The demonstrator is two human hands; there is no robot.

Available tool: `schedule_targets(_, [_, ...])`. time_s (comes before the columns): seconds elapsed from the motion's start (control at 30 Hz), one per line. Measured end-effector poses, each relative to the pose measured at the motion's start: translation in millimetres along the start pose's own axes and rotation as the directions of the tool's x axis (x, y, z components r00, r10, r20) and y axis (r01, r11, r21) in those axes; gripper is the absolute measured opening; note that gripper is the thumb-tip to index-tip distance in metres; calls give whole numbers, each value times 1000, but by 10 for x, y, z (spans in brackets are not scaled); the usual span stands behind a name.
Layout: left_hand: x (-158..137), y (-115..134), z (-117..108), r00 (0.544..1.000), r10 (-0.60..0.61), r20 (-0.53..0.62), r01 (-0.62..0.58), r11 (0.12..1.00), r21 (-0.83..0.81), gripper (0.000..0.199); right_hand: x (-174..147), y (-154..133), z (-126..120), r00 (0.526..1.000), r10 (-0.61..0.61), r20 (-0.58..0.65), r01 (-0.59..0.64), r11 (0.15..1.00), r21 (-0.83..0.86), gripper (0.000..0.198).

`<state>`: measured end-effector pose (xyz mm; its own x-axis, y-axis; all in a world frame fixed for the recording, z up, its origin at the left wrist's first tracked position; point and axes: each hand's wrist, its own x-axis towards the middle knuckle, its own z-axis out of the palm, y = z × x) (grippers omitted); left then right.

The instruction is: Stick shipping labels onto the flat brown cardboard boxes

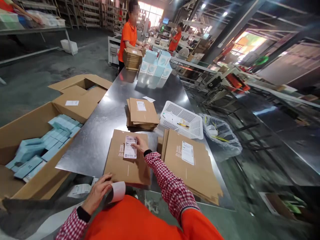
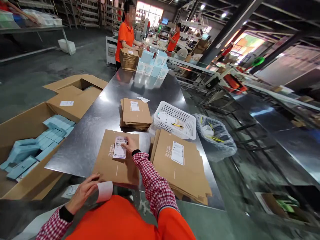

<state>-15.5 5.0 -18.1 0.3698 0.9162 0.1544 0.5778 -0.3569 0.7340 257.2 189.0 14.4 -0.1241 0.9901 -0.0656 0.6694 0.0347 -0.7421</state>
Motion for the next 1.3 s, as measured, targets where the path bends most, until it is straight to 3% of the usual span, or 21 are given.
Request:
schedule_targets(0.1, [47, -54, 91, 999, -48, 23, 48, 998, -35, 38, 24, 22, 120, 999, 38, 23, -35, 993, -108, 43])
schedule_targets(0.2, [52, -84, 84, 996, -69, 53, 72, 996, -51, 39, 3, 15, 85, 997, 72, 6, -69, 976, -207, 62])
schedule_targets(0.27, [53, -78, 55, 995, -72, 71, 77, 995, -62, 38, -44, -6, 39, 988, 132, -82, -152, 926, -346, 73])
schedule_targets(0.33, [56, -71, 42, 994, -72, 77, 78, 994, -71, 38, -124, -48, 73, 969, 130, -210, -218, 853, -475, 70])
schedule_targets(0.4, [55, -81, 59, 995, -75, 66, 80, 994, -78, 39, -223, -101, 232, 980, 20, -197, -126, 829, -544, 60])
schedule_targets(0.5, [47, -129, 127, 996, -81, 33, 83, 993, -84, 39, -301, -140, 547, 990, -140, 20, 130, 842, -524, 60])
schedule_targets(0.57, [46, -158, 164, 996, -83, 14, 84, 993, -85, 42, -254, -94, 627, 996, -90, 21, 89, 860, -502, 65])
schedule_targets(0.63, [57, -162, 165, 997, -81, 6, 81, 993, -83, 43, -160, 17, 540, 996, 43, -76, -76, 863, -499, 65])
schedule_targets(0.7, [81, -133, 125, 997, -75, 6, 75, 994, -81, 41, -99, 157, 357, 959, 189, -212, -269, 845, -462, 63])
schedule_targets(0.77, [107, -87, 63, 997, -80, 21, 82, 994, -79, 38, -134, 271, 191, 867, 351, -355, -469, 815, -339, 64])
schedule_targets(0.83, [121, -66, 13, 994, -109, 16, 110, 992, -64, 39, -263, 327, 117, 772, 477, -420, -590, 784, -194, 61])
schedule_targets(0.9, [110, -107, 1, 988, -153, 11, 153, 986, -62, 42, -437, 319, 139, 755, 517, -403, -604, 788, -119, 53])
schedule_targets(1.0, [50, -297, 37, 978, -209, 17, 210, 972, -109, 48, -659, 214, 256, 778, 495, -387, -568, 817, -96, 43])
schedule_targets(1.13, [21, -551, 14, 979, -200, -44, 193, 973, -125, 45, -746, 29, 246, 798, 425, -428, -492, 869, -55, 51])
schedule_targets(1.2, [77, -520, -74, 991, -124, -40, 119, 987, -108, 39, -766, -3, 3, 831, 349, -433, -393, 920, -13, 55])
schedule_targets(1.3, [173, -175, -275, 998, 22, 53, -17, 995, -99, 36, -997, 107, -758, 827, 285, -484, -303, 952, 42, 53])
